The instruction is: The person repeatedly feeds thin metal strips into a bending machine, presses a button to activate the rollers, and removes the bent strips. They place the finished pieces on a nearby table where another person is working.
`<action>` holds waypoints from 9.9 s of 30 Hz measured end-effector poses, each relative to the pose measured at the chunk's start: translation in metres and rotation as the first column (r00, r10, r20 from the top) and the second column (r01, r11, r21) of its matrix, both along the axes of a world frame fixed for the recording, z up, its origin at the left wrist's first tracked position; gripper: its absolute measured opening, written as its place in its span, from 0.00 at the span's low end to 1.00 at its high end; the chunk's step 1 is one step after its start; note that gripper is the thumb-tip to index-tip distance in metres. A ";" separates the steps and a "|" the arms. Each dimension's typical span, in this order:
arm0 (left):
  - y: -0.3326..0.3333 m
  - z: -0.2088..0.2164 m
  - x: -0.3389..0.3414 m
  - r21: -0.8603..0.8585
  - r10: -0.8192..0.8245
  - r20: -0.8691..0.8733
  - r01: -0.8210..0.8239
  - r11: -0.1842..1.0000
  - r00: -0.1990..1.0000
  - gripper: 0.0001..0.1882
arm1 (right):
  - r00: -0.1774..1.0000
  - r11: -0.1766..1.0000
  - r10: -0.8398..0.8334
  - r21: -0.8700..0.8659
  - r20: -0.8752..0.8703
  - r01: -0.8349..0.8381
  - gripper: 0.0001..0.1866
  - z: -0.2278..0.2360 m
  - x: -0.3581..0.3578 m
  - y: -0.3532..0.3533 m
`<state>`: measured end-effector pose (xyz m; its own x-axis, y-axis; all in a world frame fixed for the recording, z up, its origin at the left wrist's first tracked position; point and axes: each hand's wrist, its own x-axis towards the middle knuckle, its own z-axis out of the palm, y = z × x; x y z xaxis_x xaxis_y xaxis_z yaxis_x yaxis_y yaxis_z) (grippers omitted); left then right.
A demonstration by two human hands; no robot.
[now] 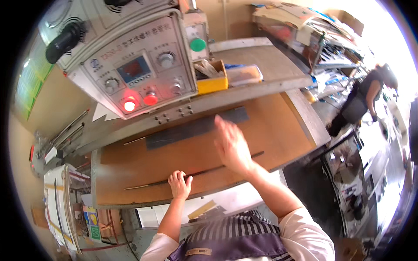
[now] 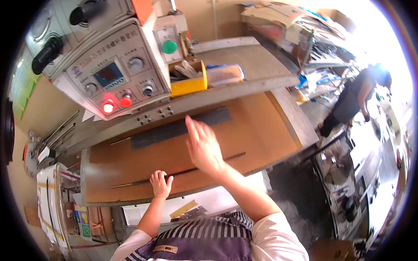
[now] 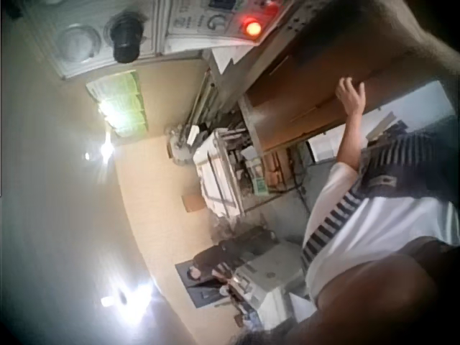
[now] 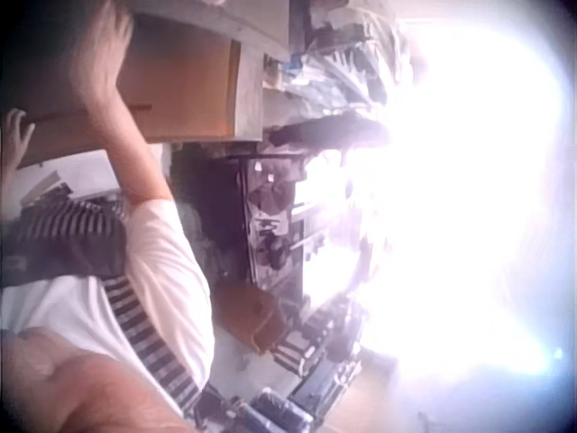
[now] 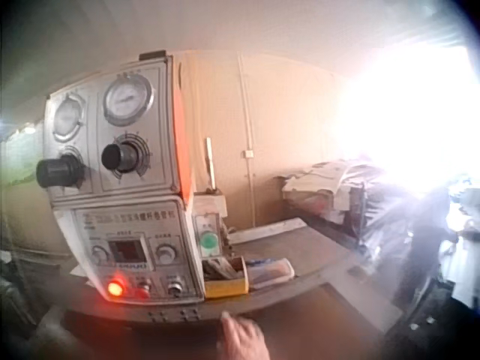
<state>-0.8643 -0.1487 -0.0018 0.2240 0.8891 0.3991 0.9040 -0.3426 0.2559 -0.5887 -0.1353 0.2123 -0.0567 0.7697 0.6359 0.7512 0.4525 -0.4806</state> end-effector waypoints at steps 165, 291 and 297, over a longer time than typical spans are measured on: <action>-0.116 0.172 0.025 0.353 -0.188 -0.027 0.185 0.917 0.982 0.16 | 0.942 0.952 -0.302 -0.002 0.143 0.306 0.18 -0.065 0.153 -0.218; -0.372 0.264 0.570 0.327 0.330 0.924 0.849 -0.415 -0.194 0.22 | 0.435 0.827 -0.560 -0.508 -0.705 0.242 0.28 -0.141 0.266 -0.548; -0.447 0.205 0.663 -0.106 -0.573 0.806 0.917 -0.384 -0.147 0.35 | -0.055 0.439 -0.718 -0.512 -0.694 0.738 0.09 -0.167 0.290 -0.662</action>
